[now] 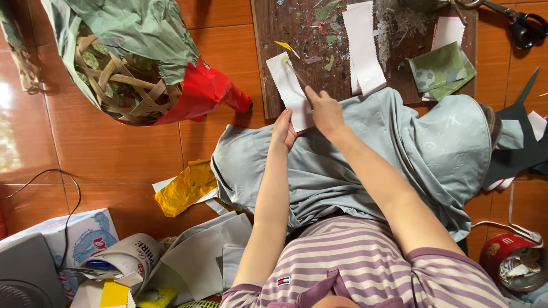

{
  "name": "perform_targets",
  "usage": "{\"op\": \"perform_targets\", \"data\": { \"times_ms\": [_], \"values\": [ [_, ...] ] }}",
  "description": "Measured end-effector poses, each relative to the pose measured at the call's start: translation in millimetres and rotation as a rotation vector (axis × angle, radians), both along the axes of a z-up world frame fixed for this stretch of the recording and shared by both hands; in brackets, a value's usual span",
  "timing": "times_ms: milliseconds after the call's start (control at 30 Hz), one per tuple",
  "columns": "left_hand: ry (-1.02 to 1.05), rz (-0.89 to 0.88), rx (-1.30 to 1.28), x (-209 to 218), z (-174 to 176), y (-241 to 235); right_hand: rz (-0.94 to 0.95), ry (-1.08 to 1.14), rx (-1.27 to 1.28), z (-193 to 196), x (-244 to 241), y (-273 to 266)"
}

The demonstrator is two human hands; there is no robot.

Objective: Applying red paper and glue to a bamboo frame to create a horse-shaped lantern.

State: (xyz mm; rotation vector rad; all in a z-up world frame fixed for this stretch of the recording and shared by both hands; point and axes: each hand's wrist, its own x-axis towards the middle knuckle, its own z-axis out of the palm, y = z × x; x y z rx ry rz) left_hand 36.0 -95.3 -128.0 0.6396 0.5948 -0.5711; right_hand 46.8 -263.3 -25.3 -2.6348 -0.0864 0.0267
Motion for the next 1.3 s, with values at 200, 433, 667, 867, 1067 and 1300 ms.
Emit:
{"op": "perform_targets", "data": {
  "times_ms": [200,433,667,867,1067,1300],
  "values": [
    [-0.036,0.058,-0.056,-2.9,-28.8,7.5,0.068,-0.026,0.056,-1.8,4.5,27.1],
    [-0.055,0.021,-0.054,1.4,5.2,1.2,-0.015,-0.072,0.027,0.4,-8.8,-5.4],
    [-0.061,0.059,-0.033,0.3,-3.3,1.5,0.014,-0.086,0.027,7.4,-4.4,-5.3],
    [-0.081,0.051,-0.057,2.0,-12.1,1.5,0.100,-0.061,0.060,14.5,0.4,6.9],
    [-0.070,0.020,-0.012,3.1,2.4,-1.1,-0.112,-0.176,0.304,-55.5,18.7,-57.8],
    [-0.109,0.016,0.009,1.4,-7.3,-3.6,-0.582,-0.107,1.290,6.2,94.0,-191.6]
  ]
}}
